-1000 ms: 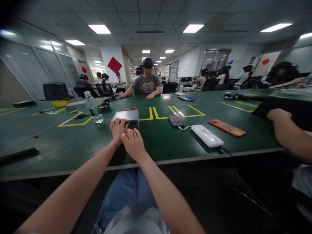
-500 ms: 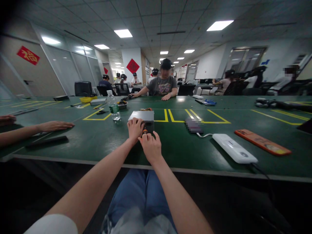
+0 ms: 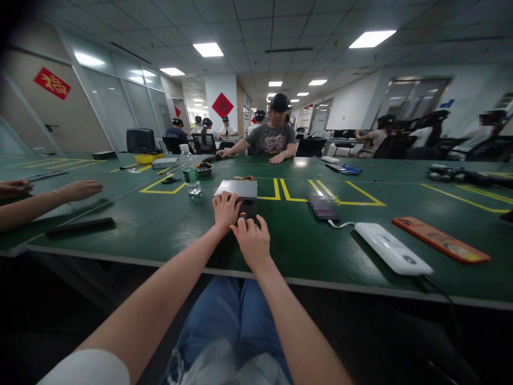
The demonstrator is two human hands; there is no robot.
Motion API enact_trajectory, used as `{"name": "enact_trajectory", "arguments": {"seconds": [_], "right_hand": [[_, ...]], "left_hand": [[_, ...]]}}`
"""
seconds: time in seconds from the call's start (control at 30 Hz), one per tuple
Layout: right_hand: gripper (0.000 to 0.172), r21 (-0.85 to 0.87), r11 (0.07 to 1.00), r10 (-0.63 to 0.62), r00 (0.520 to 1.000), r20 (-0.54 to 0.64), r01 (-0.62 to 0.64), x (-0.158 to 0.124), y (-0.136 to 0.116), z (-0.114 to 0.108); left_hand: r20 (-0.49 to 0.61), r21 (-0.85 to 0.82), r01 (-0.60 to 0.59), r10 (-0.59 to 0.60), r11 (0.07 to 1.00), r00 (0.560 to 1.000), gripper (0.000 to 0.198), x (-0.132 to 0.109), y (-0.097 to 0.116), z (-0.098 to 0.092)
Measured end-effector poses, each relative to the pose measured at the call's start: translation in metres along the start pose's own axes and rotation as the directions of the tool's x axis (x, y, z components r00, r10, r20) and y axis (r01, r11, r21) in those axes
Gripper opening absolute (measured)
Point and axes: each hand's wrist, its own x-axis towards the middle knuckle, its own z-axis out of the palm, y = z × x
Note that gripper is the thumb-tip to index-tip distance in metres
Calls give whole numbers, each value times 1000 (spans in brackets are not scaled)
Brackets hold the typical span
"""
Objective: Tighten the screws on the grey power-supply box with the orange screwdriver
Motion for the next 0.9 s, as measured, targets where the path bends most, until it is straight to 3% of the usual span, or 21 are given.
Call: {"name": "enact_trajectory", "arguments": {"seconds": [0.23,0.47,0.73,0.9], "right_hand": [[14,24,996,-81,996,-47,82,1,-5,5],[17,33,999,-22,999,-25,23,1,-3,1],[15,58,993,-103,994,-42,105,1,-4,7],[16,17,990,-141,989,34,141,5,-4,2]], "left_hand": [[0,-25,5,-5,1000,1000,17,1,0,1],[-20,-26,-6,5,1000,1000,17,0,-1,3],[-12,-39,10,-10,999,1000,16,1,-1,2],[-13,-56,-12,11,998,1000,15,3,-4,4]]}}
